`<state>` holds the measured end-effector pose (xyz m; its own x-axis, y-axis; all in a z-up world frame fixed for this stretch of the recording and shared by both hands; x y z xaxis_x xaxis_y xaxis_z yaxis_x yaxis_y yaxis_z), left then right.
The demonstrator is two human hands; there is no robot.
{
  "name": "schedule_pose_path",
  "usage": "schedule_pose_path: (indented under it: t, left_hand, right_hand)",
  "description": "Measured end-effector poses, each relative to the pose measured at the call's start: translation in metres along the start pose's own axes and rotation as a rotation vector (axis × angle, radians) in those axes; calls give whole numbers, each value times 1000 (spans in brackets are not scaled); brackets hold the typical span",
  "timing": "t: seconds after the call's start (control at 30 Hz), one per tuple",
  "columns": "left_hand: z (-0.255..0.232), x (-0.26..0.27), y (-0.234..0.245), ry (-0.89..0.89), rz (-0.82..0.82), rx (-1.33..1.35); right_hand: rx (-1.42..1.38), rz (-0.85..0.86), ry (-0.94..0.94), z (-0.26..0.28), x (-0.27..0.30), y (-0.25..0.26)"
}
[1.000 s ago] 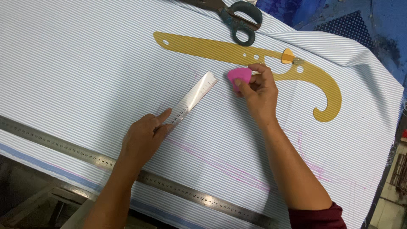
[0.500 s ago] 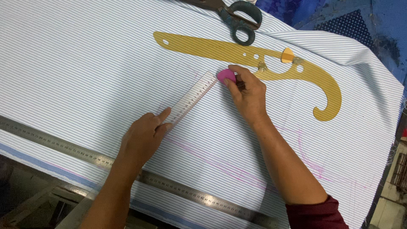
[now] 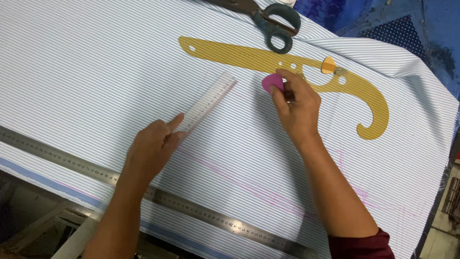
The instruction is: The person marks patterns on a piece of striped fabric using a French curve, straight rulers, and tailor's chalk, and then cuts along the fabric edges using shears.
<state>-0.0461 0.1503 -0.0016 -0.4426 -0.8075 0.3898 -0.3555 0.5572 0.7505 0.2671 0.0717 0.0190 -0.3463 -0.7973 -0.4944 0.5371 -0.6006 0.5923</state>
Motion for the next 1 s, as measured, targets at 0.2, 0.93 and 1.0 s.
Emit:
schedule_pose_path:
  t: [0.2, 0.93, 1.0]
  left_hand:
    - [16, -12, -12, -127, -113, 30]
    - [1, -12, 8, 1, -46, -40]
    - [-1, -13, 9, -44, -58, -70]
  right_hand:
    - [-121, 1, -63, -8, 1, -27]
    - [-115, 18, 10, 0, -18, -66]
    - [-123, 26, 32, 5, -20, -65]
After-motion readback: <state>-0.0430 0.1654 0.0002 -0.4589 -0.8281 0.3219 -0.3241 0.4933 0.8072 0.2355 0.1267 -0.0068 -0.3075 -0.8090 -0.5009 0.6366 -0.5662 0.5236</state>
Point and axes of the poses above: each hand's wrist, its own x-axis away from the middle knuckle, its own y-axis out of the back of the hand, z = x × y, the point moved 3 cm from there along -x, towards the middle knuckle, and after that the axes turned 1 degree about -x, right-handed, at the moved point
